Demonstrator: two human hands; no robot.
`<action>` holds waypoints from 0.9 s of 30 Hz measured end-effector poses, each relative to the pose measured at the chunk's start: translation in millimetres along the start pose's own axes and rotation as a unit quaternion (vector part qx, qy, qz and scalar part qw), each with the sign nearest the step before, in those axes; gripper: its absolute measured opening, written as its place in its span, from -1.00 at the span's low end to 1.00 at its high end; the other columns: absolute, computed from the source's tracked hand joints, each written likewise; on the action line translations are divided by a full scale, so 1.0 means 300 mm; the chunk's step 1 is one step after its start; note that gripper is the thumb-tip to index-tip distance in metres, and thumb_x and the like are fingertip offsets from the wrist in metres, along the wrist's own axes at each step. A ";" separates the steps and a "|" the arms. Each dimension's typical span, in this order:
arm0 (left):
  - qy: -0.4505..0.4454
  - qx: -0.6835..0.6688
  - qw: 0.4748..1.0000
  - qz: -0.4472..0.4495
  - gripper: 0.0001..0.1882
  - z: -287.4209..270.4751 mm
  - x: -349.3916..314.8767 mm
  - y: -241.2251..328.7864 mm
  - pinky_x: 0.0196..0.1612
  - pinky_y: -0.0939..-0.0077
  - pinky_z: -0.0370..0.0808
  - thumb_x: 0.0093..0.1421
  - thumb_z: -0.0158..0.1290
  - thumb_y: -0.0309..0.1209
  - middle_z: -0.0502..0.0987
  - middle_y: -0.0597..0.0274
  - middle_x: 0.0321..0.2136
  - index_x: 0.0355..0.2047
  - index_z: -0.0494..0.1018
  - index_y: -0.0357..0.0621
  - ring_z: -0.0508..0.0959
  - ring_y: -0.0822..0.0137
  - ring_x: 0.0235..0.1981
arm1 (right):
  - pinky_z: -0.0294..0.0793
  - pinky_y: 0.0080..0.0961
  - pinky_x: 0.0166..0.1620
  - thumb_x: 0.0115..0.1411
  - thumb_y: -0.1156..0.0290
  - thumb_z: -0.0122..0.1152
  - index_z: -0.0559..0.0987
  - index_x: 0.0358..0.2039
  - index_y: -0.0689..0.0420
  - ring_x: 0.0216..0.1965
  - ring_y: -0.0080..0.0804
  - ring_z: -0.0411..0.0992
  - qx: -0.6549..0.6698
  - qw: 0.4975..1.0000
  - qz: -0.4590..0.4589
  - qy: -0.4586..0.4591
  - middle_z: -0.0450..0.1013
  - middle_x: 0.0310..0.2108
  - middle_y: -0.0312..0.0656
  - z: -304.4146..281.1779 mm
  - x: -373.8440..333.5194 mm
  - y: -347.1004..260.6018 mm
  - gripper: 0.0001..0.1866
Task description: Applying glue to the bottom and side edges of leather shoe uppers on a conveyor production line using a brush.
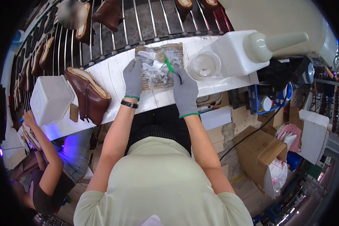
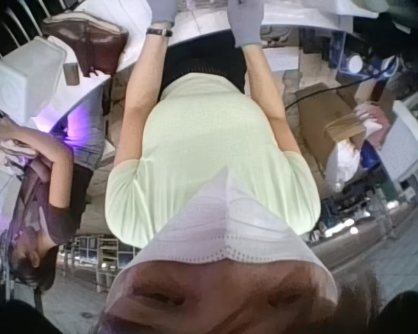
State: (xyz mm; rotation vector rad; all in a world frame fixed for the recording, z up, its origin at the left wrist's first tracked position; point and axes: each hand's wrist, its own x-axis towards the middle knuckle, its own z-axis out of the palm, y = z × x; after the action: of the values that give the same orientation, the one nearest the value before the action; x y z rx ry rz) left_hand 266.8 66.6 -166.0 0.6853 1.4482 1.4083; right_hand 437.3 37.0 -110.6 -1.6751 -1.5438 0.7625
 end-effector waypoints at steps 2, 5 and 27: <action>0.003 0.006 1.000 0.006 -0.72 0.007 0.017 -0.003 -0.34 0.62 0.32 0.29 0.00 -0.34 0.46 0.38 -0.49 -0.34 0.49 -0.40 0.31 0.57 -0.44 | 0.34 -0.57 -0.41 0.22 0.47 0.13 0.57 -0.27 0.31 -0.52 -0.63 0.32 0.043 0.999 0.021 -0.006 0.44 -0.58 -0.25 0.001 -0.001 0.017 -0.83; 0.009 0.020 0.999 0.031 -0.73 0.011 0.006 -0.008 -0.33 0.62 0.34 0.28 0.00 -0.36 0.47 0.37 -0.50 -0.31 0.50 -0.42 0.33 0.57 -0.44 | 0.25 -0.63 -0.47 0.22 0.49 0.15 0.57 -0.27 0.31 -0.55 -0.70 0.25 0.080 0.995 0.058 -0.015 0.37 -0.61 -0.34 0.002 -0.035 0.023 -0.85; 0.042 0.031 0.998 0.022 -0.70 0.024 -0.018 -0.007 -0.28 0.53 0.40 0.25 0.03 -0.33 0.58 0.18 -0.47 -0.21 0.53 -0.38 0.44 0.48 -0.43 | 0.41 -0.45 -0.40 0.24 0.48 0.12 0.50 -0.26 0.24 -0.57 -0.24 0.41 -0.002 0.998 0.055 0.008 0.48 -0.50 -0.01 -0.026 -0.176 0.031 -0.89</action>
State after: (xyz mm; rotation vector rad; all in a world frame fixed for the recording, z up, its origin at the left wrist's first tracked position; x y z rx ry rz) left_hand 275.8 64.3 -165.6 0.7088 1.5561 1.4469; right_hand 443.2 -16.7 -116.3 -1.7780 -1.4530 0.8020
